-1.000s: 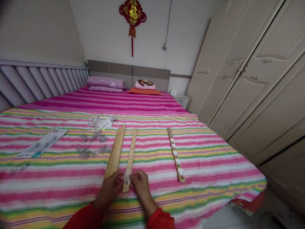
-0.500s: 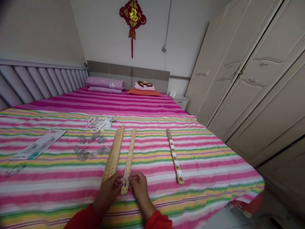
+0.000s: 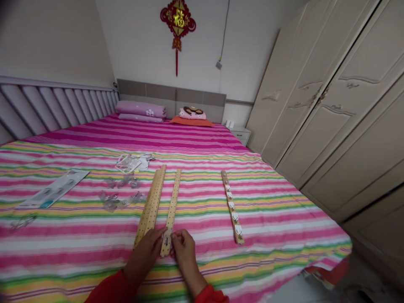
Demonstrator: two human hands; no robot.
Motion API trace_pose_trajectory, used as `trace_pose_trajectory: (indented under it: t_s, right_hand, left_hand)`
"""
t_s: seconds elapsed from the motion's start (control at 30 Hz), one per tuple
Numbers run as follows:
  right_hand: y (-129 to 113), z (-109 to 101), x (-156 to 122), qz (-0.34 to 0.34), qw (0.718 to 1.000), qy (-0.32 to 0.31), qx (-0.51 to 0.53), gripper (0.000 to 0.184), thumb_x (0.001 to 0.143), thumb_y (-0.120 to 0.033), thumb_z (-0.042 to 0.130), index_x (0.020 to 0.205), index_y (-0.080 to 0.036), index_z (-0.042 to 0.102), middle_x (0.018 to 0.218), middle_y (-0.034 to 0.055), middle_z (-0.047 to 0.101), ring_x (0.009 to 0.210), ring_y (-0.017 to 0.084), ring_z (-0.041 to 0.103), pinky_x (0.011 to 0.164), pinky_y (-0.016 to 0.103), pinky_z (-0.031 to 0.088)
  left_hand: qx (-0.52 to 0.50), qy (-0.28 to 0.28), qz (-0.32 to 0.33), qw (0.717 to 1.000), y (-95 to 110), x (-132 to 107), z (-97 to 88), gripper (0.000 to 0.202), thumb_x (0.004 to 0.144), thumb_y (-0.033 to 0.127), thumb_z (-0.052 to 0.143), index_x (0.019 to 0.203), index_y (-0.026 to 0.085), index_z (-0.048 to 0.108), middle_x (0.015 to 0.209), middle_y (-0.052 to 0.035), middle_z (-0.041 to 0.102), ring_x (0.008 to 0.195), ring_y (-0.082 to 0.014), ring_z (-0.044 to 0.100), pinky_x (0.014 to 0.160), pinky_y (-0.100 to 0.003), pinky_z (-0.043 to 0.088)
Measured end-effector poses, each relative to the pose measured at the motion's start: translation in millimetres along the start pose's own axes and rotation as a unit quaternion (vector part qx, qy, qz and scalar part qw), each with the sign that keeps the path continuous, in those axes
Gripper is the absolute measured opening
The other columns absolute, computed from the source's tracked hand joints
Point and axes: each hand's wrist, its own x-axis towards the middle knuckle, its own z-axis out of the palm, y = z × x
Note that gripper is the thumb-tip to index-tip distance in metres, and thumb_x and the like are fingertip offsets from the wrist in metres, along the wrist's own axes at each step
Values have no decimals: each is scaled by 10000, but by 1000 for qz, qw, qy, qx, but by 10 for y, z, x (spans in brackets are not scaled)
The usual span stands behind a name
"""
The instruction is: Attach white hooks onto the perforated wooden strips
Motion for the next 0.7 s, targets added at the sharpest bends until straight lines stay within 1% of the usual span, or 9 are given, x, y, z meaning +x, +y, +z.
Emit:
trace_pose_trajectory:
  t_s: [0.07, 0.17, 0.27, 0.33, 0.5, 0.6, 0.7]
  right_hand:
    - [10, -1, -52, 16, 1000, 1, -6, 425, 615, -585, 686, 656, -191, 534, 376, -59, 524, 310, 88, 461, 325, 177, 330]
    - [53, 6, -96, 41, 999, 1, -17, 452, 594, -606, 687, 650, -196, 505, 375, -47, 544, 305, 95, 478, 318, 175, 333]
    - [144, 16, -91, 57, 998, 2, -17, 474, 554, -601, 717, 650, -199, 483, 382, -49, 546, 297, 100, 488, 306, 174, 335]
    - [223, 21, -72, 62, 998, 2, -3, 463, 561, -578, 727, 661, -201, 480, 405, -45, 560, 303, 101, 500, 306, 169, 335]
    - [378, 44, -35, 40, 999, 24, 25, 419, 583, -531, 732, 657, -204, 480, 381, -75, 502, 279, 86, 466, 291, 152, 295]
    - [411, 71, -26, 31, 998, 41, 36, 426, 565, -522, 745, 658, -210, 471, 379, -95, 469, 260, 81, 441, 280, 149, 265]
    - [427, 88, -20, 24, 997, 53, 46, 454, 543, -541, 755, 667, -218, 460, 377, -107, 449, 238, 75, 409, 268, 148, 234]
  left_hand:
    - [36, -18, 8, 999, 37, -6, -11, 421, 852, 226, 346, 1181, 209, 610, 934, -93, 615, 894, -202, 594, 859, -350, 467]
    - [97, -51, 2, 994, 84, -5, -5, 452, 859, 164, 318, 1214, 234, 588, 940, -78, 576, 861, -174, 582, 838, -304, 455]
    - [155, -82, -21, 984, 127, 5, 4, 484, 846, 101, 307, 1230, 232, 572, 967, -80, 563, 877, -164, 574, 822, -276, 440]
    - [179, -99, -38, 978, 157, 12, 1, 483, 849, 90, 301, 1227, 227, 568, 980, -83, 564, 893, -161, 576, 808, -261, 432]
    - [209, -115, -56, 970, 199, 29, -12, 450, 864, 107, 320, 1202, 268, 570, 988, -59, 582, 901, -148, 583, 796, -233, 420]
    - [215, -125, -69, 966, 201, 37, 11, 412, 872, 124, 326, 1138, 262, 609, 1002, -65, 590, 909, -158, 584, 806, -247, 421]
    - [196, -124, -84, 969, 192, 46, 32, 405, 850, 114, 357, 1124, 260, 617, 1032, -75, 593, 929, -173, 585, 834, -272, 426]
